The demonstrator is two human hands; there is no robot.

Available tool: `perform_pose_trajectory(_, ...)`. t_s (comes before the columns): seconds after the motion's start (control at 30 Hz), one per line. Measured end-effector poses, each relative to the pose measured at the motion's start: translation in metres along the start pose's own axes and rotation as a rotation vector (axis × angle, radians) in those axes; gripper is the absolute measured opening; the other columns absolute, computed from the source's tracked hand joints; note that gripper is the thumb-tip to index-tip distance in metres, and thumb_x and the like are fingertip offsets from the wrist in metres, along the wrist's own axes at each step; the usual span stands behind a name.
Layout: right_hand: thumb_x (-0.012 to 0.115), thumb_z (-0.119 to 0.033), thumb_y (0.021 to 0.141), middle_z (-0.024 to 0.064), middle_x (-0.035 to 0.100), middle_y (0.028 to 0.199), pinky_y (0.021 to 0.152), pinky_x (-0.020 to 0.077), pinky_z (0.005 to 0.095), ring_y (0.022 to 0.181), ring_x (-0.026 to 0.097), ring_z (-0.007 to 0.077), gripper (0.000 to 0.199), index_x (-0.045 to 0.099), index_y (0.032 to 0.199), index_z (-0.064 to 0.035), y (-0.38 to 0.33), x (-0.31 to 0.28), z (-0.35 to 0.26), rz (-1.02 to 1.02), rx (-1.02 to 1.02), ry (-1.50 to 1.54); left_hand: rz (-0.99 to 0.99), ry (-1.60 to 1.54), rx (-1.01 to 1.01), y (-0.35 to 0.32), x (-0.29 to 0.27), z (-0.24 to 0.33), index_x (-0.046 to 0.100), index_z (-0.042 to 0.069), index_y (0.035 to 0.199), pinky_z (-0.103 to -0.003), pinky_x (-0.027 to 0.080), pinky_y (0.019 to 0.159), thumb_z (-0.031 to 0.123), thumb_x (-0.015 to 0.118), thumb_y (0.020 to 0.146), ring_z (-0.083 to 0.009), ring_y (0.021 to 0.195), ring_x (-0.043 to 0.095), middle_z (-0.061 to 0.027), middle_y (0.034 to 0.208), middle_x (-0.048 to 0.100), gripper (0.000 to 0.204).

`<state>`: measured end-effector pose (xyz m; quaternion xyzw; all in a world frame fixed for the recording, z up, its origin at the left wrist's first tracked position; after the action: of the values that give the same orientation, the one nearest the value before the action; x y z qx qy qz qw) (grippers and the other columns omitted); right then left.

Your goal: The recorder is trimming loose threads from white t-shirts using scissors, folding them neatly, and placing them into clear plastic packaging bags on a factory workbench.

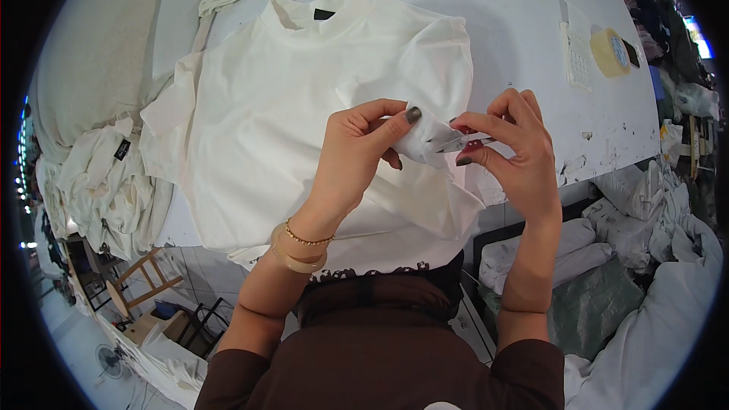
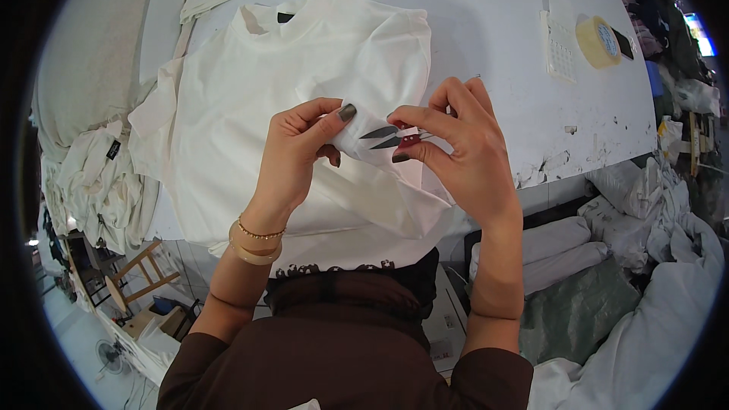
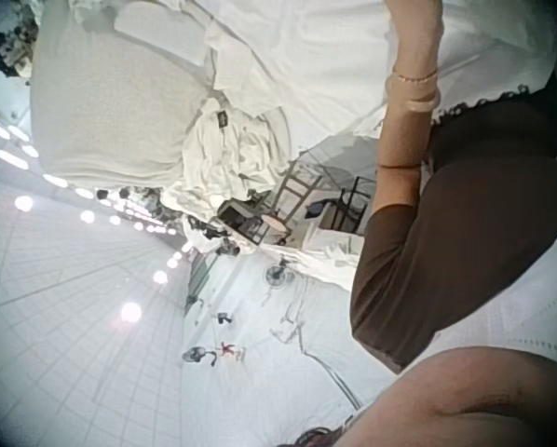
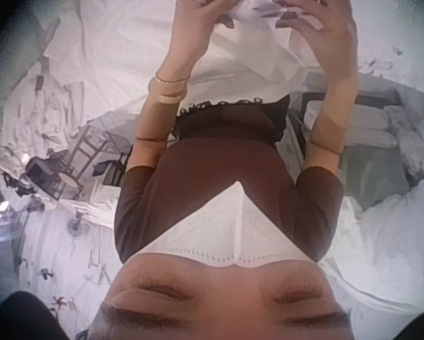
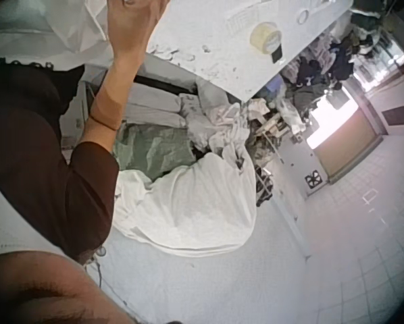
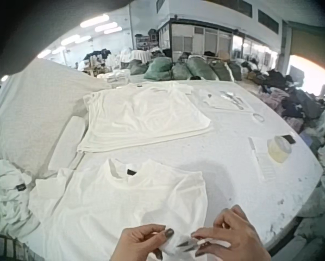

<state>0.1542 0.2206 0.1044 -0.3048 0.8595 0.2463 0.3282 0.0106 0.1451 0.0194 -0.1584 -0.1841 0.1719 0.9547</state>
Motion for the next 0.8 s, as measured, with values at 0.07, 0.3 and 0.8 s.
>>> perform_pose_trajectory(0.07,0.078,-0.011,0.06,0.0002,0.043,0.074,0.066,0.0389,0.0307,0.074,0.04,0.0189,0.032,0.072,0.091,-0.0141,0.003,0.0,-0.004,-0.005,-0.02,0.009,-0.01,0.023,-0.003,0.0,0.001,0.0,0.066,-0.002,0.1,-0.02,0.044,0.052,0.014,0.062,0.09,-0.0055,0.062,0.054,-0.0019,0.077,0.064,0.02)
perform_pose_trajectory(0.3,0.077,-0.009,0.06,0.0001,0.044,0.075,0.067,0.04,0.0306,0.075,0.04,0.0189,0.029,0.071,0.088,-0.013,0.007,0.003,-0.014,-0.021,-0.08,-0.054,-0.027,0.005,-0.016,0.003,0.003,-0.001,0.067,-0.002,0.099,-0.021,0.043,0.052,0.015,0.062,0.089,-0.0053,0.061,0.054,-0.0011,0.075,0.063,0.02)
perform_pose_trajectory(0.8,0.067,-0.022,0.085,-0.001,0.056,0.071,0.058,0.0387,0.0206,0.064,0.049,0.0058,0.021,0.06,0.077,-0.0029,-0.027,-0.049,0.121,0.869,0.453,0.432,0.302,0.079,0.445,-0.053,-0.105,0.102,0.063,0.003,0.106,-0.029,0.047,0.082,0.024,0.046,0.096,-0.0168,0.104,0.06,-0.0122,0.111,0.065,0.028)
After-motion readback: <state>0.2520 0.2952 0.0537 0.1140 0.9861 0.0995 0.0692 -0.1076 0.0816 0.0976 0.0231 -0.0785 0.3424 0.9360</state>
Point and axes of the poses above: each hand's wrist, its own y-axis towards the middle knuckle, its own x-axis out of the palm, z = x × y, the point moved 9 cm from there along y, towards the middle knuckle
